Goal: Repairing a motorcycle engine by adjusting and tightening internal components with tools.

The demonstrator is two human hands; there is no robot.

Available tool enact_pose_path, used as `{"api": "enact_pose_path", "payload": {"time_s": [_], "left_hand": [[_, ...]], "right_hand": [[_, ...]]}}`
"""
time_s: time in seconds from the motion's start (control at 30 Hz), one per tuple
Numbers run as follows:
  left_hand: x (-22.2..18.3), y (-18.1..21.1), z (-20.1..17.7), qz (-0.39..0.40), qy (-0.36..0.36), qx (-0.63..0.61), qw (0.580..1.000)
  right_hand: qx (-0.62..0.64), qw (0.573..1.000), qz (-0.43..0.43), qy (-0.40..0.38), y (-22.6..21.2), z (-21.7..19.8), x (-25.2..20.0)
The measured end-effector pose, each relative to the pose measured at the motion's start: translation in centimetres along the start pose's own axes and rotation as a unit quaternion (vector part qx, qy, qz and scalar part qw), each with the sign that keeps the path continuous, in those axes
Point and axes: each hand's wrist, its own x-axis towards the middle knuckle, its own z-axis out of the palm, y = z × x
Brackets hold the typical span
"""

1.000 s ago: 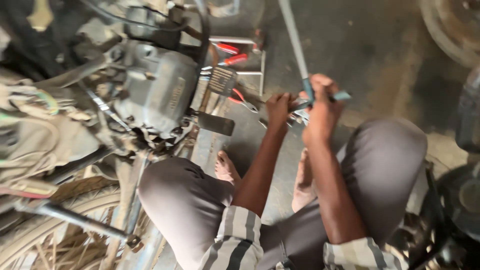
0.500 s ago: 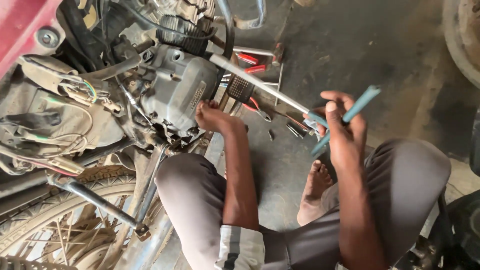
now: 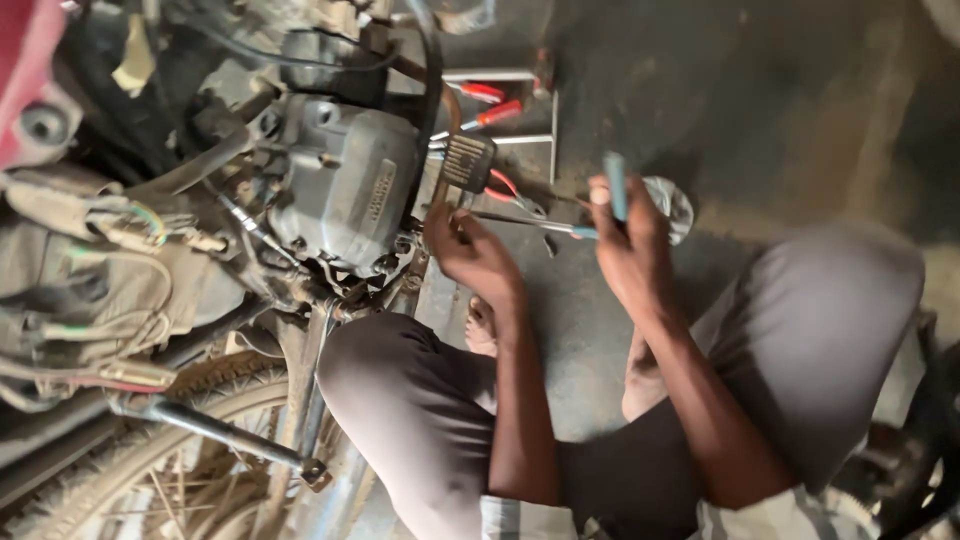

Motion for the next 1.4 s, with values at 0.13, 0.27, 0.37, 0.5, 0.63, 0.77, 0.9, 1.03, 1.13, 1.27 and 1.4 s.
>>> {"api": "enact_pose_path", "payload": {"time_s": [0.13,0.27,0.37,0.5,0.63,0.77,0.9,1.03,1.13,1.27,1.4], "left_hand": [[-0.9,1.7,0.5,0.066,-0.088,0.129,0.985],[-1.0,1.5,0.9,0.124,-0.144,0.211,0.959],[-0.9,0.6,1.0,0.153,-0.155,0.242,0.945],[-0.5,-0.2,0.8,0.154,-0.211,0.217,0.941],[-0.7,0.8,0.9,0.186,-0.186,0.261,0.929],[-0.9,0.0,0.8,0.138,-0.215,0.257,0.932],[-1.1,-0.3,0.8,0.137,-0.221,0.277,0.925],[-1.0,-0.3,0.9,0.1,-0.243,0.308,0.914],[-1.0,-0.6,1.2,0.105,-0.223,0.275,0.929],[-1.0,-0.8,1.4,0.101,-0.212,0.306,0.923],[-0.9,-0.4,1.5,0.071,-0.219,0.306,0.924]], "right_hand": [[-0.041,0.998,0.056,0.014,2.6,2.7,-0.6],[0.003,0.996,0.08,0.046,3.7,3.7,-0.7],[0.005,0.996,0.07,0.058,3.0,3.4,-0.3],[-0.012,0.995,0.088,0.054,1.9,2.8,-0.3],[0.013,0.996,0.063,0.068,3.9,4.9,-1.3],[0.05,0.985,0.158,0.057,5.3,5.7,-1.6],[0.103,0.969,0.217,0.051,5.2,5.8,-1.4],[0.079,0.966,0.237,0.063,8.4,7.2,-2.3],[0.056,0.968,0.234,0.072,10.1,7.5,-1.8],[0.193,0.94,0.28,0.035,10.5,7.1,-0.9],[0.257,0.89,0.376,-0.02,11.1,6.8,-1.0]]}}
